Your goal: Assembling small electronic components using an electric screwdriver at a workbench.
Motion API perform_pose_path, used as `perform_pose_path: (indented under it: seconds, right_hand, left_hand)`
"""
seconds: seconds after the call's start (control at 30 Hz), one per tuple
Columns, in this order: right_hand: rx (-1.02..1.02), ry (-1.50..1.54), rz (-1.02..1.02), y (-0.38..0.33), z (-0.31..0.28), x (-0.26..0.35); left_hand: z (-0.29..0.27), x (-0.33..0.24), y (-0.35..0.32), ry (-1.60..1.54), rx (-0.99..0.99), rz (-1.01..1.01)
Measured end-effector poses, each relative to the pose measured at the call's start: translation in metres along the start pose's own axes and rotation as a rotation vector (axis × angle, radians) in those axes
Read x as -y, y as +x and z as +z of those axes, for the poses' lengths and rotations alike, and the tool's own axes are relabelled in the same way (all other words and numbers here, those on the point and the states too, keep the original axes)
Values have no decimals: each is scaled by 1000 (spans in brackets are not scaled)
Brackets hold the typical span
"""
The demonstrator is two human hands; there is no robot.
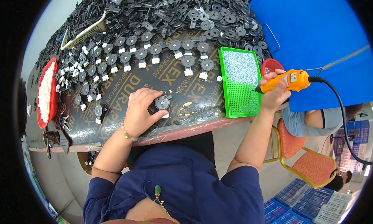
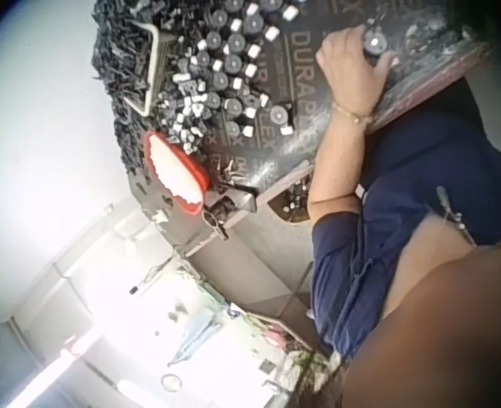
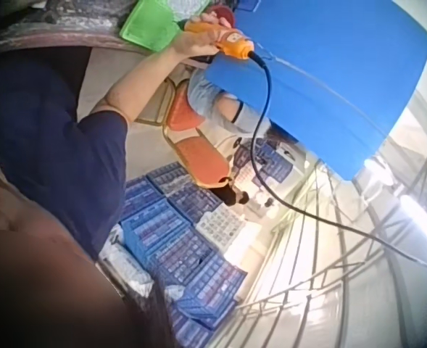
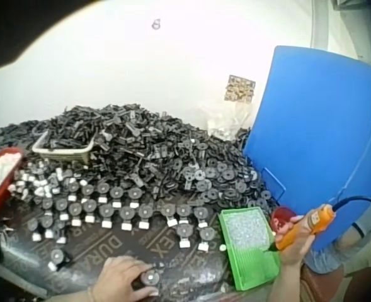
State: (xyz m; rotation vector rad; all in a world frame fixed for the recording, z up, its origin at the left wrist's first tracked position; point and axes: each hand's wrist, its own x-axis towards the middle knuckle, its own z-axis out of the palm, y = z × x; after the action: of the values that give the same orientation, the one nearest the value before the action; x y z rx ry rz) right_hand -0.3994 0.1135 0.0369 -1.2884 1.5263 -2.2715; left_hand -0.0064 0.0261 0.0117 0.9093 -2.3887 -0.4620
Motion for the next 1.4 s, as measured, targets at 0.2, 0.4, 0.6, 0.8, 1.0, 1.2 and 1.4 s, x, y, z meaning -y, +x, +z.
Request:
perform_pose_path:
  seconds: [0.2,0.4,0.6,0.8,1.0,1.2,1.4]
  right_hand:
    - [-14,107,-26,-1,12,27]
    - [405,604,-83,-49,103,66]
    - [588,834,63,-89,173,60]
    - [613,876,111,-90,187,57]
    - [631,839,197,-93,187,60]
    - [598,699,190,-90,185,54]
    - [544,647,298,-89,188,46]
  left_hand:
    - [5,5,-3,-21,19,-27]
    - [6,2,-3,-102,-40,-4]
    - [9,11,-5,-204,-75,44]
    - [7,12,-4,-214,-119,26]
    - [11,6,-2,93,-259,238]
    - [4,3,2,53,-179,151]
    - [8,8,-3,20,-33,25]
